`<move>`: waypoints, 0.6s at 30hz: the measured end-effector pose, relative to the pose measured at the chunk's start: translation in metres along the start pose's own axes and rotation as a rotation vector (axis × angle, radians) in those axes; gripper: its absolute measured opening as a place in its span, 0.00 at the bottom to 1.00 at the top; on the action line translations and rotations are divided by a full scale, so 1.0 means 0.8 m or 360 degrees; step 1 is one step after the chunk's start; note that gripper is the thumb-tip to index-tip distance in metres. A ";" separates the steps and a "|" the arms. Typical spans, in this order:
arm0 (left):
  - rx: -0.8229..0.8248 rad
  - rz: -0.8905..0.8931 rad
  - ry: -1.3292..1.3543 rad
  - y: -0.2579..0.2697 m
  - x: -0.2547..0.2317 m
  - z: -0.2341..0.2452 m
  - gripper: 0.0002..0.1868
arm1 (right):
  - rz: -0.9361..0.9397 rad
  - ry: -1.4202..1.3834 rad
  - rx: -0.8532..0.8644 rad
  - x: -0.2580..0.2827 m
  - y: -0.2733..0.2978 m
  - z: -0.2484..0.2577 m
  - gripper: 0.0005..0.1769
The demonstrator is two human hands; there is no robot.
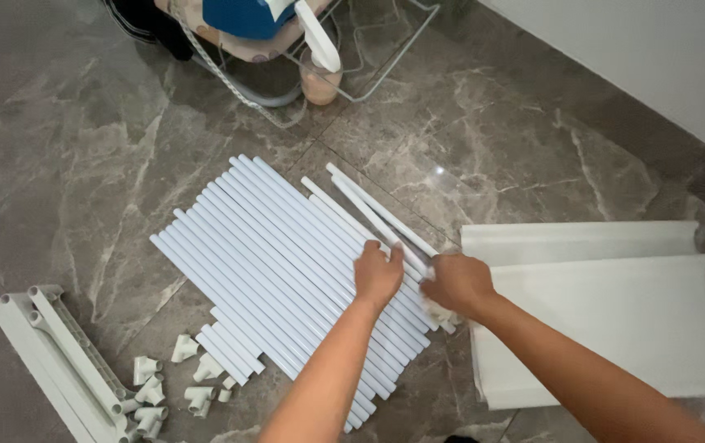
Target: The person assembles a white plastic drying rack by inserting rods into a frame and connecting joints. They wipe the frame and rods with a cloth during the process.
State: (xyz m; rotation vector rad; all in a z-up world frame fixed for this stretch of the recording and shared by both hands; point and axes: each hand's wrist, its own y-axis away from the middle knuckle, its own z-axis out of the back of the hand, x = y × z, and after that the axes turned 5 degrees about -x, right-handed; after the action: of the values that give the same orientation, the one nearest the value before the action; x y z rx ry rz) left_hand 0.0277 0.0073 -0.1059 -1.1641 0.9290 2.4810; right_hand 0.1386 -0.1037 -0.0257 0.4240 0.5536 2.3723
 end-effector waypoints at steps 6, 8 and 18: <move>0.0027 0.0545 0.1409 0.015 -0.045 -0.005 0.10 | -0.0225 -0.0798 0.0273 0.024 0.038 0.051 0.21; 0.0132 0.0517 0.1333 0.038 -0.055 0.020 0.09 | -0.0406 -0.1384 0.0293 0.012 0.035 0.081 0.20; 0.0396 -0.0405 0.0210 0.152 -0.107 0.067 0.21 | -0.0048 -0.2137 -0.0707 0.048 0.052 0.116 0.26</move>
State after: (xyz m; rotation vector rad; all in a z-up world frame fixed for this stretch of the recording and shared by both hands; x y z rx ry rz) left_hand -0.0055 -0.0481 0.0387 -1.2826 1.0189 2.0460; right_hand 0.1288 -0.0815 0.0804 1.5305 -0.5611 1.5690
